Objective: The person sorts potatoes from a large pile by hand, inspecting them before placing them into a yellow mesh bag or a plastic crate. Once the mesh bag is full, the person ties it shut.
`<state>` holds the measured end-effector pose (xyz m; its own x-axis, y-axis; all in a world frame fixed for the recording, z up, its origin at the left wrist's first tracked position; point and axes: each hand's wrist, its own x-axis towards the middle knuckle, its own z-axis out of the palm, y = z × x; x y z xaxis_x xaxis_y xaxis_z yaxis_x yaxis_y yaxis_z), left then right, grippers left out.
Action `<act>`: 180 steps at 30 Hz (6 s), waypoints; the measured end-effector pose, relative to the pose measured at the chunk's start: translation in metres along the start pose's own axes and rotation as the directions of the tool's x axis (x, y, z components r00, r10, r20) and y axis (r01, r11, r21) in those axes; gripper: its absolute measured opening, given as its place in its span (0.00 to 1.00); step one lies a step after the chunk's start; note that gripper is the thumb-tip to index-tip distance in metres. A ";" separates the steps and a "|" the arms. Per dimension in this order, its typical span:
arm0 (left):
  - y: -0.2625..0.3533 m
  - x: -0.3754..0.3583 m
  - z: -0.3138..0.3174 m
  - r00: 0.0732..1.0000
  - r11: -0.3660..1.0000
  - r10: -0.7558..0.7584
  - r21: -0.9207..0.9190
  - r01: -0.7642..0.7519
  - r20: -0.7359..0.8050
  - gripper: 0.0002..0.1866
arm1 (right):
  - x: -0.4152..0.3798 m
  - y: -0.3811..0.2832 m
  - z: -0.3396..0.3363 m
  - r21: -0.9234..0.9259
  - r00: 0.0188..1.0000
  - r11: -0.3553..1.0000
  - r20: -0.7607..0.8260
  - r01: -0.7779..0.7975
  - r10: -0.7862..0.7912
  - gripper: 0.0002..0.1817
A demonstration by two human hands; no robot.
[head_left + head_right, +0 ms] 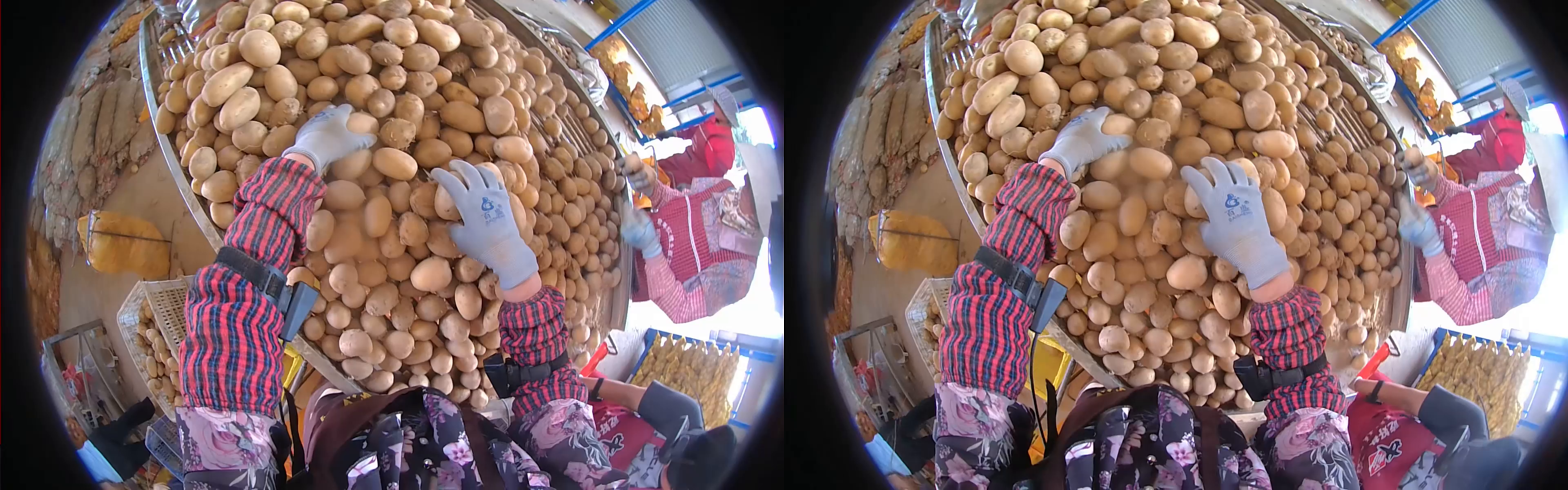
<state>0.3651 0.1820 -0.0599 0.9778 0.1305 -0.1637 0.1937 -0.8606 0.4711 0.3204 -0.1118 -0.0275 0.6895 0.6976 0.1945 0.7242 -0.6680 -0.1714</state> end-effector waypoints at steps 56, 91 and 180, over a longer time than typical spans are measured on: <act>-0.222 -0.809 0.176 0.396 -0.513 -0.791 -0.858 -0.012 0.467 0.32 | -0.047 -0.267 0.069 0.755 0.792 0.611 0.514 -0.237 -0.329 0.18; -0.134 -0.423 0.072 0.824 -0.071 -0.555 -0.993 0.090 0.115 0.18 | -0.102 -0.127 0.017 0.547 0.992 0.828 0.036 -0.123 0.123 0.17; 0.012 -0.282 0.087 0.905 -0.854 0.148 -0.410 0.320 0.398 0.39 | -0.052 -0.064 0.054 0.095 1.000 0.995 -0.017 0.010 -0.009 0.33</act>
<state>0.0851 0.0924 -0.0839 0.8824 -0.2050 -0.4235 0.1799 0.9787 -0.0991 0.2389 -0.0916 -0.0790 0.6829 0.6988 0.2128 0.7289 -0.6330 -0.2608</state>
